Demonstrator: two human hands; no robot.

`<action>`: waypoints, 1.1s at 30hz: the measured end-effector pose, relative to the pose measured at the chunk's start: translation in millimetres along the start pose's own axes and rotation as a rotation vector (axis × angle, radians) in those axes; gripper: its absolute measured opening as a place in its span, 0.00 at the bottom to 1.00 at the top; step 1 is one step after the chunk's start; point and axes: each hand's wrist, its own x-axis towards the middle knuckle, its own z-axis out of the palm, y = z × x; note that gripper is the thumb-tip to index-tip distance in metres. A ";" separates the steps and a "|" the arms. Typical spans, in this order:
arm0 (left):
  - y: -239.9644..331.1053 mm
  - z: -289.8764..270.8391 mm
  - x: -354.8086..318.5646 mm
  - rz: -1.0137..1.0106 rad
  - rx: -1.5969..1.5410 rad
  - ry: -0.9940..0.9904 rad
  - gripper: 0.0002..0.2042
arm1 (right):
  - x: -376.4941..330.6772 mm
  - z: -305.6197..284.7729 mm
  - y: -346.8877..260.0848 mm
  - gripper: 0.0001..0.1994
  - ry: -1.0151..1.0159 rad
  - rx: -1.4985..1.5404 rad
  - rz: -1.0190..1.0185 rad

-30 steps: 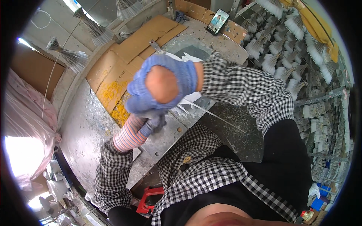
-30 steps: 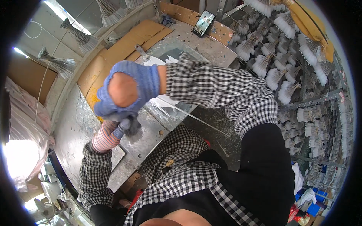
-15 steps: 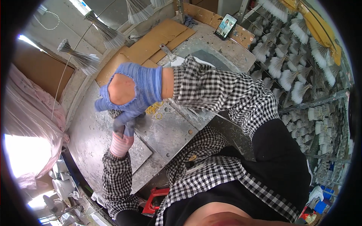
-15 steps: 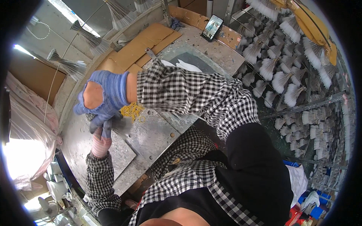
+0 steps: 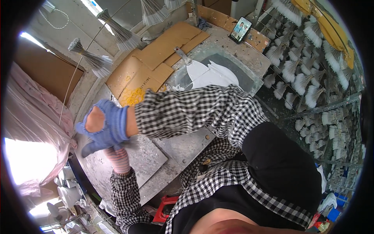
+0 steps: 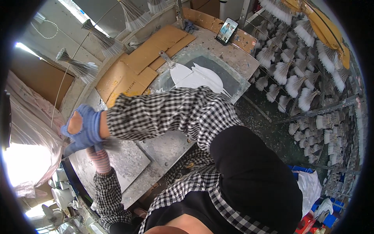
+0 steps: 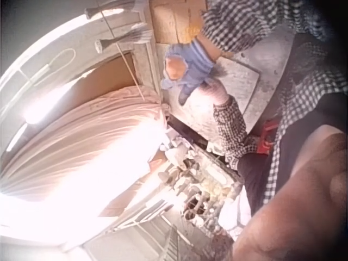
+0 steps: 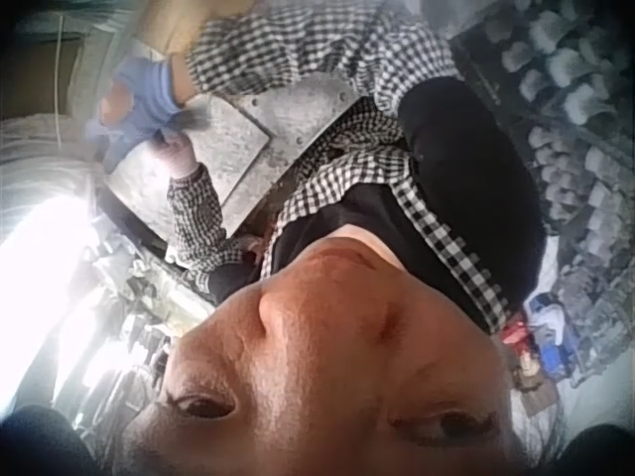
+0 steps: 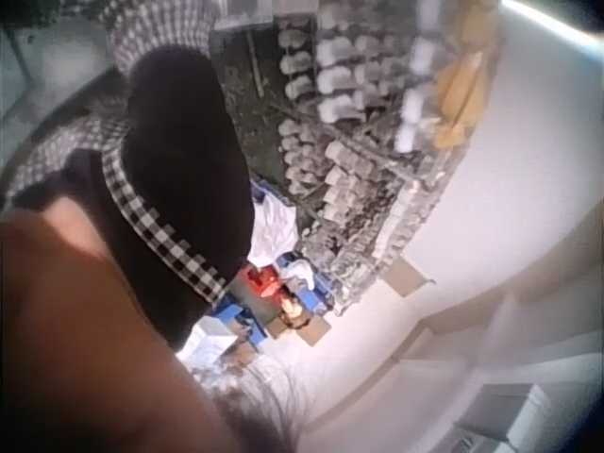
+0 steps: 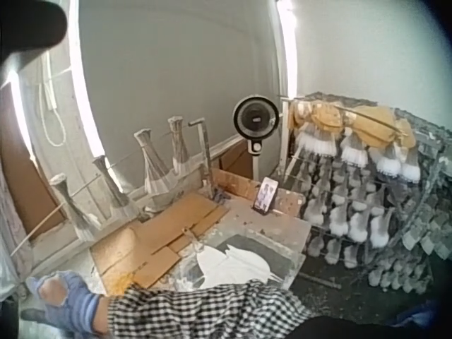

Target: Bundling fiber bristles and dipping them into adhesive to assemble brush heads.

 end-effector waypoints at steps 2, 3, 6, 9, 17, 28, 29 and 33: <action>21.6 -43.6 12.4 0.154 0.212 0.123 0.23 | 22.2 13.7 -5.9 0.18 0.028 0.074 -0.011; 33.8 -62.3 20.5 0.225 0.445 0.147 0.23 | 41.2 23.2 -7.5 0.19 0.043 0.073 -0.040; 65.7 -101.2 52.5 0.315 0.668 0.335 0.21 | 98.6 68.5 -4.7 0.20 0.042 -0.056 -0.110; 104.5 -110.5 84.6 0.191 0.503 0.358 0.20 | 155.6 128.3 17.6 0.21 -0.004 -0.246 -0.155; 131.1 -105.3 121.6 0.110 0.705 0.698 0.20 | 204.2 196.0 81.1 0.17 -0.231 -0.305 0.081; 109.8 -113.5 155.3 0.383 0.900 0.516 0.21 | 147.6 142.3 52.7 0.08 -0.179 -0.297 -0.136; 109.2 -105.0 151.5 0.357 0.846 0.508 0.21 | 144.7 138.9 51.3 0.09 -0.196 -0.299 -0.140; 100.9 -88.5 141.1 0.551 1.115 0.545 0.20 | 131.9 128.4 45.4 0.09 -0.154 -0.239 -0.156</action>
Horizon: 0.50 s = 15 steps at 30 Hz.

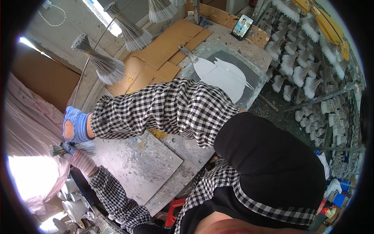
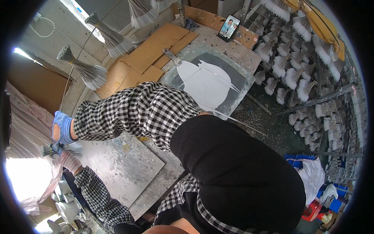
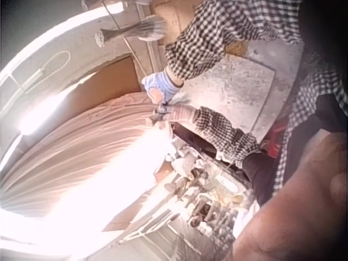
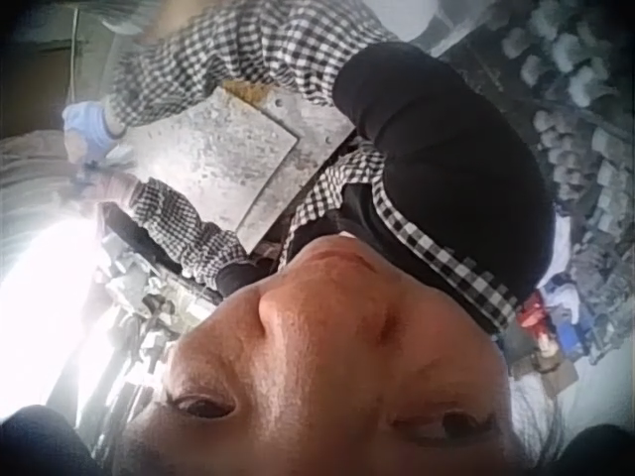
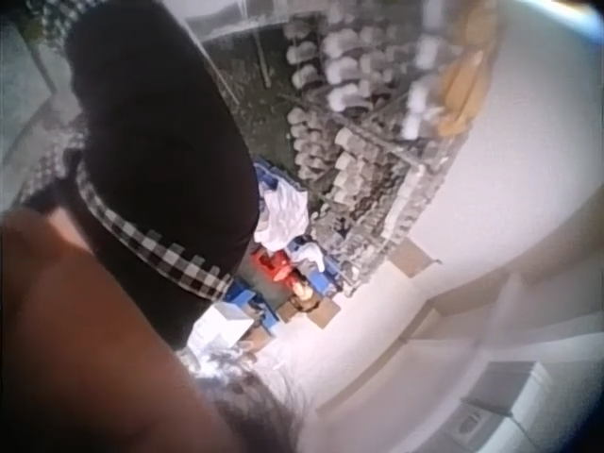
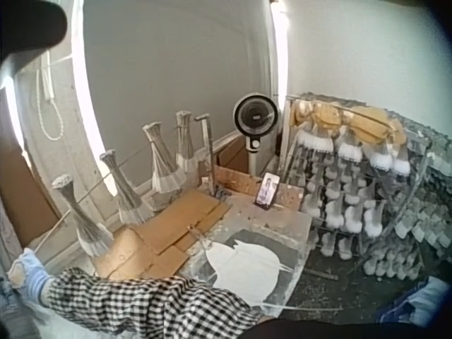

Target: Bundling fiber bristles and dipping them into adhesive to assemble brush heads.

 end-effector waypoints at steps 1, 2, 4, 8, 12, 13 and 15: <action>-1.9 -0.7 -1.9 0.018 -0.059 -0.044 0.20 | -1.9 -1.2 -2.3 0.09 0.050 0.007 -0.007; -3.7 -1.1 -1.9 0.029 -0.067 -0.101 0.20 | -4.8 -2.3 -2.8 0.09 0.076 0.014 -0.016; -8.2 -0.2 -2.8 -0.007 -0.142 -0.149 0.20 | -8.1 -1.5 -3.9 0.08 0.017 -0.008 -0.018; 1.4 7.1 -10.6 -0.153 -0.398 -0.130 0.22 | -7.0 5.9 -2.5 0.08 0.119 0.048 0.041; 27.9 18.0 -20.8 -0.383 -0.853 -0.109 0.24 | -5.3 0.8 -1.9 0.11 0.174 0.166 0.108; 31.7 22.0 -21.9 -0.399 -0.872 -0.123 0.24 | -12.0 -5.0 -3.8 0.12 0.085 0.144 0.128; 32.7 31.9 -22.7 -0.424 -0.896 -0.153 0.23 | -29.0 -22.9 -11.5 0.14 0.610 0.543 -0.002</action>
